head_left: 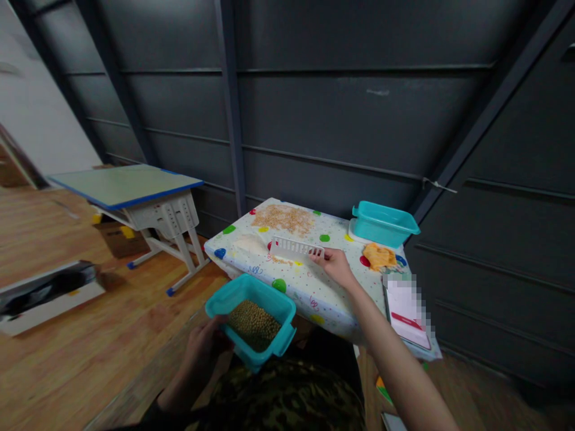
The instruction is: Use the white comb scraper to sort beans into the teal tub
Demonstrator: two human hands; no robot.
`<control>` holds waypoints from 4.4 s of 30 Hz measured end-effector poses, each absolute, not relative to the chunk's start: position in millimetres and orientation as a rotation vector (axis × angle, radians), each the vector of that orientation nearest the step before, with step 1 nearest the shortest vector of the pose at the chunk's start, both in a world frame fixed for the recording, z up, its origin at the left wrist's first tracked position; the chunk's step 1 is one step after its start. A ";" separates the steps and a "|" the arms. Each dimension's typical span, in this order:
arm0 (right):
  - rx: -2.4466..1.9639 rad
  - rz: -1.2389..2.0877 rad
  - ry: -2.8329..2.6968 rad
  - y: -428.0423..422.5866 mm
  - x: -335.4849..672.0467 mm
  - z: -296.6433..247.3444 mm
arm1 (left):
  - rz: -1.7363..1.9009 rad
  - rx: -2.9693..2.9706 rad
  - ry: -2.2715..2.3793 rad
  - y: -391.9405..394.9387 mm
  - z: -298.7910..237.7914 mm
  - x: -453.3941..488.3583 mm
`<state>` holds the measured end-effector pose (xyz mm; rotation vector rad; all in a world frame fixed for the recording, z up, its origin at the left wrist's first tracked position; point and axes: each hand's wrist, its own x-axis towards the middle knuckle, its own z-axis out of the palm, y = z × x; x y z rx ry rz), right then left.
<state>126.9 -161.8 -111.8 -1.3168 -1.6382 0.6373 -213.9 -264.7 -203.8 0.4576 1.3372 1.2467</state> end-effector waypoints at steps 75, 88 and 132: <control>-1.482 0.544 -0.937 -304.8 101.4 -134.4 | 1.223 0.493 1.160 -269.7 -199.4 -189.9; -1.433 0.613 -0.905 -287.1 95.1 -133.4 | 1.269 0.473 1.133 -267.4 -198.4 -194.1; -1.330 0.651 -1.093 -247.6 87.2 -138.1 | 1.287 0.451 1.250 -257.6 -194.1 -208.1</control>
